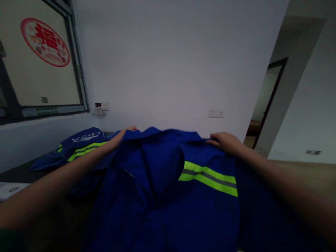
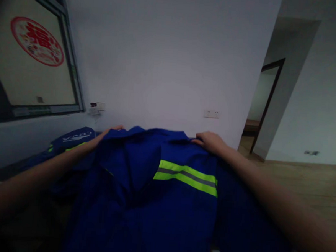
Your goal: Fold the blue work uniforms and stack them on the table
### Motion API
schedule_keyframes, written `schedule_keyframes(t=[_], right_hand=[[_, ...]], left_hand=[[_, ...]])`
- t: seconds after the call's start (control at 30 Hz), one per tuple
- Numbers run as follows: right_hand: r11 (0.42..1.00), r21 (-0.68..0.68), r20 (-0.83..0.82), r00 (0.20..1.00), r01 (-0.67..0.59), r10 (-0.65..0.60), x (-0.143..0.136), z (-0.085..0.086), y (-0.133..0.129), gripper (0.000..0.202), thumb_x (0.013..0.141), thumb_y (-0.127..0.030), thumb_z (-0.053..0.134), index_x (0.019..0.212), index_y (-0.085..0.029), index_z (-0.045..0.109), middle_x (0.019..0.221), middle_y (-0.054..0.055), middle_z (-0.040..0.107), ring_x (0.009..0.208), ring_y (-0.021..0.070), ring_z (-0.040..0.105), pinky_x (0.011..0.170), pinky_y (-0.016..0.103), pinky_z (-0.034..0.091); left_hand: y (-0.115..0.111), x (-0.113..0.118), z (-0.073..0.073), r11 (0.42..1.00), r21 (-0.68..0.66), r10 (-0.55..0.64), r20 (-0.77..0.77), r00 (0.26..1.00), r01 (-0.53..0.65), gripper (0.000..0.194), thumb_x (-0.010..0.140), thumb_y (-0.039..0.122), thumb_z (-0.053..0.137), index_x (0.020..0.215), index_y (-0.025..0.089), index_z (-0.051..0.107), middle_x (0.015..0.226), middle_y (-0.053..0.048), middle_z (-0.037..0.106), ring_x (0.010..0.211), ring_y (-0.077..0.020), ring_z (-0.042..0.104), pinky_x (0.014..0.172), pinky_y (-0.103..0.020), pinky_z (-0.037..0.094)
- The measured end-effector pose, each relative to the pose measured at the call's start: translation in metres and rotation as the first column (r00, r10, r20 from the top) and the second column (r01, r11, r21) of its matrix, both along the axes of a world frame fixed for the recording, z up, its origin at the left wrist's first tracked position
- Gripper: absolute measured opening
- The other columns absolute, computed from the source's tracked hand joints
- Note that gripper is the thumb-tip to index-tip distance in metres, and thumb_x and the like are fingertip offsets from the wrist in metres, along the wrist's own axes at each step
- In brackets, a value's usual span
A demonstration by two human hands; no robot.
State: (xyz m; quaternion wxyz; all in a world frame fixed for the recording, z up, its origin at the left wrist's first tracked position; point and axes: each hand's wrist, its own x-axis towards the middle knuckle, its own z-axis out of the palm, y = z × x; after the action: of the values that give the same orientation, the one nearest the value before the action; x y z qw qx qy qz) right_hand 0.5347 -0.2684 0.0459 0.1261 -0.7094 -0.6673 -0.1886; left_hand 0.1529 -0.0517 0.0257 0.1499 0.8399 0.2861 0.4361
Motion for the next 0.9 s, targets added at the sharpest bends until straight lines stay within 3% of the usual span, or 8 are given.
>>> schedule_keyframes(t=[0.1, 0.2, 0.27, 0.33, 0.47, 0.63, 0.77, 0.9], right_hand=[[0.99, -0.142, -0.067, 0.997, 0.023, -0.033, 0.013, -0.087, 0.013, 0.027, 0.091, -0.04, 0.051, 0.098, -0.019, 0.067, 0.098, 0.011, 0.071, 0.088, 0.0253, 0.065, 0.073, 0.031, 0.048], [0.965, -0.258, -0.137, 0.988, 0.038, -0.076, 0.014, -0.149, 0.013, 0.029, 0.093, -0.039, 0.047, 0.104, -0.019, 0.065, 0.101, 0.011, 0.07, 0.09, 0.0245, 0.066, 0.074, 0.031, 0.048], [0.942, -0.335, -0.151, 0.986, 0.021, -0.075, 0.011, -0.178, 0.012, 0.028, 0.093, -0.038, 0.048, 0.104, -0.019, 0.065, 0.102, 0.011, 0.07, 0.092, 0.0255, 0.066, 0.074, 0.032, 0.048], [0.921, -0.39, -0.153, 0.987, -0.006, -0.058, 0.009, -0.197, 0.011, 0.027, 0.093, -0.036, 0.048, 0.105, -0.019, 0.065, 0.105, 0.013, 0.069, 0.095, 0.0266, 0.065, 0.075, 0.033, 0.049], [0.925, -0.38, -0.12, 0.992, -0.018, -0.03, 0.009, -0.205, 0.017, 0.024, 0.09, -0.028, 0.053, 0.104, -0.015, 0.067, 0.107, 0.016, 0.066, 0.099, 0.0268, 0.062, 0.082, 0.036, 0.049], [0.97, -0.237, -0.139, 0.99, -0.062, 0.029, -0.018, -0.176, 0.03, 0.02, 0.087, -0.021, 0.054, 0.101, -0.015, 0.068, 0.106, 0.014, 0.065, 0.103, 0.0268, 0.058, 0.089, 0.038, 0.046], [0.908, -0.253, -0.308, 0.918, -0.333, 0.251, -0.057, -0.162, 0.035, 0.023, 0.087, -0.019, 0.055, 0.106, -0.018, 0.067, 0.109, 0.01, 0.066, 0.105, 0.024, 0.059, 0.095, 0.037, 0.043], [0.768, -0.309, -0.497, 0.784, -0.56, 0.372, -0.08, -0.169, 0.022, 0.027, 0.086, -0.019, 0.056, 0.11, -0.02, 0.067, 0.114, 0.007, 0.067, 0.107, 0.022, 0.06, 0.097, 0.034, 0.042]], left_hand=[[-0.003, 0.002, -0.062, 0.991, -0.061, 0.105, -0.22, 0.97, -0.121, 0.02, 0.089, 0.03, 0.047, 0.077, 0.019, 0.058, 0.066, -0.001, 0.061, 0.067, -0.0194, 0.06, 0.068, -0.029, 0.044], [-0.015, -0.007, -0.112, 0.964, -0.071, 0.186, -0.514, 0.837, -0.257, 0.023, 0.093, 0.035, 0.039, 0.09, 0.022, 0.057, 0.076, -0.004, 0.065, 0.076, -0.0222, 0.064, 0.069, -0.028, 0.043], [-0.021, -0.017, -0.13, 0.951, -0.094, 0.161, -0.662, 0.732, -0.295, 0.026, 0.094, 0.037, 0.036, 0.094, 0.022, 0.058, 0.082, -0.006, 0.067, 0.08, -0.0227, 0.065, 0.069, -0.028, 0.043], [-0.023, -0.024, -0.135, 0.951, -0.089, 0.139, -0.732, 0.667, -0.295, 0.027, 0.094, 0.035, 0.035, 0.096, 0.022, 0.059, 0.09, -0.007, 0.068, 0.084, -0.0229, 0.065, 0.071, -0.028, 0.044], [-0.027, -0.017, -0.128, 0.97, 0.122, 0.233, -0.72, 0.654, -0.211, 0.027, 0.092, 0.029, 0.041, 0.11, 0.019, 0.06, 0.113, -0.011, 0.063, 0.101, -0.0256, 0.06, 0.082, -0.033, 0.045], [-0.043, 0.029, -0.12, 0.974, 0.216, 0.185, -0.619, 0.763, -0.061, 0.036, 0.093, 0.04, 0.043, 0.117, 0.018, 0.06, 0.119, -0.011, 0.06, 0.111, -0.027, 0.055, 0.093, -0.038, 0.044], [-0.033, 0.055, -0.123, 0.997, 0.08, 0.036, -0.659, 0.751, 0.022, 0.038, 0.095, 0.033, 0.036, 0.12, 0.019, 0.06, 0.124, -0.01, 0.061, 0.115, -0.0251, 0.056, 0.097, -0.036, 0.042], [0.004, 0.05, -0.122, 0.994, -0.109, -0.071, -0.714, 0.697, -0.011, 0.041, 0.091, 0.022, 0.036, 0.125, 0.013, 0.058, 0.123, -0.011, 0.064, 0.11, -0.0227, 0.061, 0.094, -0.03, 0.045]])
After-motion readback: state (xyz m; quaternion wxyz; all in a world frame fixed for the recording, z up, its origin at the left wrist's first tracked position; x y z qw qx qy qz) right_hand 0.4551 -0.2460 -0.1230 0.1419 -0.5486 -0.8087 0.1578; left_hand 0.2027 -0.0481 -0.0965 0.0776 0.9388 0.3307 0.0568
